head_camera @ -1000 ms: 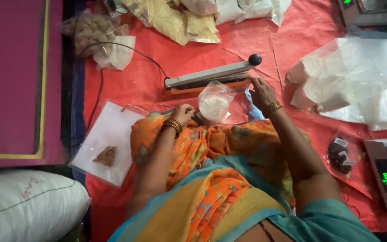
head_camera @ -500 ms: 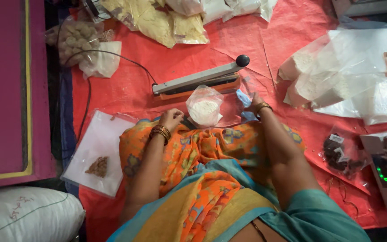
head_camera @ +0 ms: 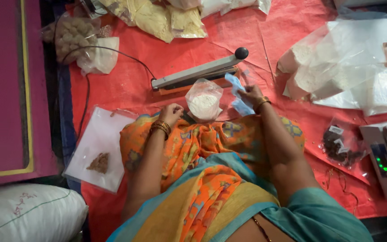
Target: The person sits on a red tarp and repeatedly fills small plastic bags with a white grain using a blue scoop. They place each filled bag into a heat sealer to close it, then set the sealed package aside. A digital scale and other bulk supplies are visible nearby.
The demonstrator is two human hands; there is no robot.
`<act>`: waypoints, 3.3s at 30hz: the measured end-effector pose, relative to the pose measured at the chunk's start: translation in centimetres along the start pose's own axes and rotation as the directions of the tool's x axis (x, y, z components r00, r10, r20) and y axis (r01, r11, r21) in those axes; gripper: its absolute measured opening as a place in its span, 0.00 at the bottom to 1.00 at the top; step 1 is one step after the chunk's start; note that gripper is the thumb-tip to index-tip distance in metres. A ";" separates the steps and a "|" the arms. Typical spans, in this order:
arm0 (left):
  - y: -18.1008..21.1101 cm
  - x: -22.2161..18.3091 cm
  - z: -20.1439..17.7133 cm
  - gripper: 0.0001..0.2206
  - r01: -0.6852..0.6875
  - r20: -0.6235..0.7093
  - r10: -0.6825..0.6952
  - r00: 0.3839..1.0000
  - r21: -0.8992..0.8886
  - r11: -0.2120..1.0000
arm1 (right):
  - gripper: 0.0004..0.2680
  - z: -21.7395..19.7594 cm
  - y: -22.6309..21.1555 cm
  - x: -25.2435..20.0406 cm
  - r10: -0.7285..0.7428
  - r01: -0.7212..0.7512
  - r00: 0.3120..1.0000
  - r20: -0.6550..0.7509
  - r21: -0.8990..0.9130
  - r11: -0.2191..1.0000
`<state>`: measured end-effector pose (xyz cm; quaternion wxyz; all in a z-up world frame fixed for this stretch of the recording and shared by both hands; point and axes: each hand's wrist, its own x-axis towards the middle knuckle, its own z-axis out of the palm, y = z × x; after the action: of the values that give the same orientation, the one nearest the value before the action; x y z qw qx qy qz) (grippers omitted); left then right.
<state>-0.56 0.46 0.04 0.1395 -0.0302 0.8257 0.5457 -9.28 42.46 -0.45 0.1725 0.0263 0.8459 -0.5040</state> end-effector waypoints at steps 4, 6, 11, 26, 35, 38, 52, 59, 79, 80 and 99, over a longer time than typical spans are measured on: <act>-0.1 -0.2 0.2 0.08 -0.037 -0.007 0.037 0.999 0.010 0.999 | 0.08 -0.5 -1.1 -2.2 -0.130 0.136 0.991 -0.043 0.446 0.885; -0.3 -0.1 0.3 0.08 -0.068 -0.011 0.068 0.998 0.009 0.998 | 0.09 -0.3 -1.6 -2.8 -0.144 0.144 0.988 -0.049 0.604 0.784; -0.3 -0.4 1.2 0.10 -0.112 0.048 0.131 0.990 -0.290 0.951 | 0.08 2.6 -2.3 -4.6 -0.204 0.218 0.974 -0.098 0.642 0.735; 11.8 -7.4 4.8 0.10 -0.106 0.024 0.156 0.988 -0.633 0.767 | 0.10 8.1 -14.1 -16.5 -0.454 0.273 0.823 0.341 0.463 0.843; 14.7 -8.5 0.5 0.04 -0.270 -0.293 0.024 0.956 -0.846 0.460 | 0.05 5.5 -13.2 -19.2 -0.341 0.094 0.854 0.392 0.529 0.843; 15.4 -8.5 -0.6 0.05 -0.321 -0.331 0.050 0.942 -0.850 0.419 | 0.06 4.7 -13.7 -20.0 -0.364 0.080 0.849 0.384 0.588 0.805; 18.6 -9.6 -4.4 0.07 -0.398 -0.409 0.000 0.913 -0.889 0.226 | 0.07 3.5 -15.5 -21.0 -0.242 0.043 0.762 0.601 0.326 0.944; 20.9 -10.2 -3.4 0.13 -0.531 -0.540 0.078 0.838 -0.775 0.343 | 0.08 3.8 -13.8 -20.3 -0.407 0.108 0.842 0.355 0.629 0.770; 14.7 -11.1 6.5 0.18 0.119 0.322 0.289 0.902 -0.827 0.550 | 0.22 4.3 -17.3 -22.5 -0.516 0.061 0.828 0.218 0.880 0.471; 15.1 -11.6 6.8 0.17 0.138 0.298 0.290 0.909 -0.874 0.465 | 0.21 4.4 -17.0 -22.4 -0.510 0.058 0.832 0.220 0.879 0.473; 17.1 -8.6 0.9 0.22 -0.162 -0.667 0.213 0.714 0.139 0.977 | 0.04 2.6 -9.6 -17.9 -0.231 0.274 0.961 -0.149 0.592 0.758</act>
<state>4.39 7.29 17.25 -0.2262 -0.1381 0.8370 0.4788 6.11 37.85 12.26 0.0570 -0.0170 0.6401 -0.7660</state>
